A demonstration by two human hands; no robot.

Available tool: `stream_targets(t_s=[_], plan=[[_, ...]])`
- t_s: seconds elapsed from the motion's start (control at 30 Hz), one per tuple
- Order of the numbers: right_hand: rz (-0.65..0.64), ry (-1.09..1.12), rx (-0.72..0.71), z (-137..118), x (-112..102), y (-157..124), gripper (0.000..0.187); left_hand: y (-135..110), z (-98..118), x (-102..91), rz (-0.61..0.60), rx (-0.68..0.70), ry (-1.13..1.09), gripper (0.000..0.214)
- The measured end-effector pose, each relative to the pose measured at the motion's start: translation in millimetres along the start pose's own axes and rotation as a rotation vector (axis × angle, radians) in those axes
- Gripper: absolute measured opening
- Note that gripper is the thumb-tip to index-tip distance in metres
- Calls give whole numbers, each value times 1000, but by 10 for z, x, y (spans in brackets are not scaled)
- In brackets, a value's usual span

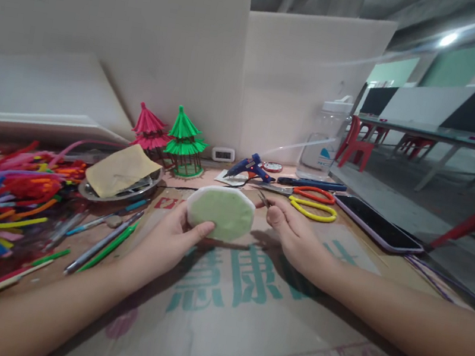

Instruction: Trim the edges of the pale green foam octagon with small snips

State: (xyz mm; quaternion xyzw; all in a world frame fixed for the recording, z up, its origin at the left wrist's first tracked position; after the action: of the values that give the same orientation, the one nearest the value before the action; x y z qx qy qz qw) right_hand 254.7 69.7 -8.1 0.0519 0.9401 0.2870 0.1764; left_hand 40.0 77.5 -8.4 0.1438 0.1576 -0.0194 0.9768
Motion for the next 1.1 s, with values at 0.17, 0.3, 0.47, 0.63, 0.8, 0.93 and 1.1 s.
stream_targets(t_s=[0.17, 0.3, 0.47, 0.63, 0.8, 0.93, 1.1], plan=[[-32, -135, -125, -65, -2, -14, 36, -8, -13, 6, -3, -50, -46, 46], [-67, -203, -157, -96, 27, -44, 31, -14, 28, 45, -41, -47, -129, 51], [-74, -227, -182, -136, 20, -41, 30, -16, 77, 45, -22, 7, -85, 47], [-80, -266, -169, -144, 15, -30, 28, -12, 88, 30, 0, 65, -34, 43], [-79, -261, -182, -157, 13, -38, 31, -15, 56, 57, -41, 45, -65, 44], [-100, -264, -161, -151, 17, -37, 31, -19, 43, 36, -13, 48, -56, 47], [-70, -292, -182, -152, 5, -36, 28, -20, 33, 35, -38, 39, -45, 46]])
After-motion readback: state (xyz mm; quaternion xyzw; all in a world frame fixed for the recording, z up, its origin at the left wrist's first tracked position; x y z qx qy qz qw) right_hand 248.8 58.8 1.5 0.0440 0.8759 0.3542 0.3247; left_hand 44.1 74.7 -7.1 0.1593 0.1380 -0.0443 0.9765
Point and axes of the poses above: each hand's wrist, its own y-axis towards the middle knuckle, its own x-axis out of the palm, z = x × y, the point moved 5 cm from there along y, towards the middle knuckle, and after that the axes turned 11 degrees about z, right-handed, at the moved point
